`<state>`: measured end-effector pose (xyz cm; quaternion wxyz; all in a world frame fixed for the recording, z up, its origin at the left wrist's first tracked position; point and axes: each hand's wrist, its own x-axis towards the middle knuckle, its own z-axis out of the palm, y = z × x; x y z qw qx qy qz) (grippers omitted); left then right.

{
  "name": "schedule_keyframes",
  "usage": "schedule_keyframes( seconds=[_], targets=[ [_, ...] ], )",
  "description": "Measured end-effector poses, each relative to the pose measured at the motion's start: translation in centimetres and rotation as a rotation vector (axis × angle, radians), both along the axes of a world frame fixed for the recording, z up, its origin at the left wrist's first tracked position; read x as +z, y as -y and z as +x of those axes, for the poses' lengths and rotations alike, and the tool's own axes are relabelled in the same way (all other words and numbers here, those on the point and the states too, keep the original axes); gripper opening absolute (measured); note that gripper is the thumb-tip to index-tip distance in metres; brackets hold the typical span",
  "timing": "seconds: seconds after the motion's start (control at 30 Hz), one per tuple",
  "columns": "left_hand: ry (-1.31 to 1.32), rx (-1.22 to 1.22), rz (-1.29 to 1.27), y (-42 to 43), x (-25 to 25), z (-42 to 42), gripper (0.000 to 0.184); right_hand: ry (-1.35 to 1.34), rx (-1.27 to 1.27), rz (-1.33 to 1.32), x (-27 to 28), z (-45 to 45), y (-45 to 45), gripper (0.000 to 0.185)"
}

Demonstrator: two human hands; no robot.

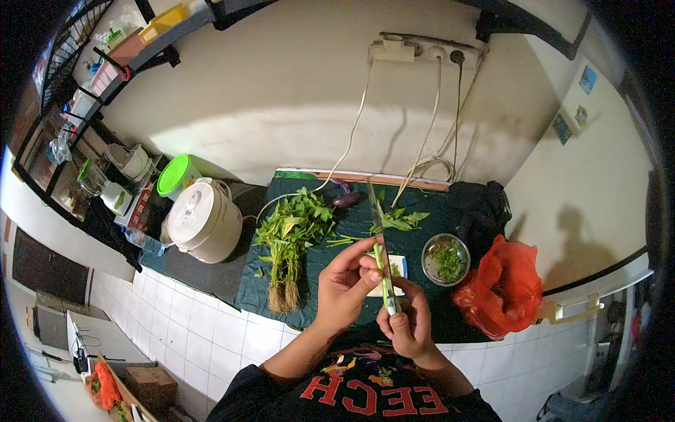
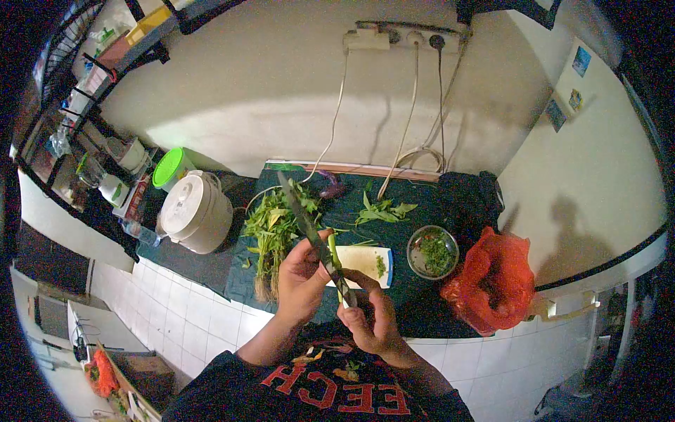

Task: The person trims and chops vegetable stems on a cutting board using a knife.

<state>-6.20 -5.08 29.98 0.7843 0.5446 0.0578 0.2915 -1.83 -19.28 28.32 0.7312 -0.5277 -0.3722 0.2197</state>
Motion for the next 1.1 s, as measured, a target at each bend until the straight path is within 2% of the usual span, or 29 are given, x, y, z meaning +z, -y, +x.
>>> schedule_keyframes(
  seconds=[0.07,0.13,0.33,0.37,0.43,0.77,1.1],
  targets=[
    [-0.023,0.017,0.002,-0.2,-0.5,0.0,0.049,0.04,-0.017,-0.019,-0.2,0.2,0.1,0.067],
    [-0.003,-0.016,-0.231,-0.5,-0.9,0.0,0.048,0.075,-0.035,-0.039,-0.6,0.3,0.2,0.067],
    [-0.005,-0.105,-0.378,-0.3,-0.4,0.0,0.049,0.183,-0.067,-0.089,-0.8,0.5,0.3,0.07],
    [-0.006,-0.107,-0.379,-0.2,-0.5,-0.1,0.049,0.166,-0.08,-0.082,-0.6,0.3,0.2,0.072],
    [0.039,-0.189,-0.397,-0.1,-0.7,-0.3,0.037,0.147,-0.094,-0.077,-0.5,0.3,0.2,0.073],
    [0.034,-0.21,-0.457,0.7,-1.5,-0.4,0.035,0.191,-0.124,-0.097,-0.8,0.5,0.2,0.075],
    [0.014,-0.207,-0.48,1.3,-1.5,-0.6,0.025,0.224,-0.148,-0.122,-0.6,0.6,0.3,0.076]
  ],
)
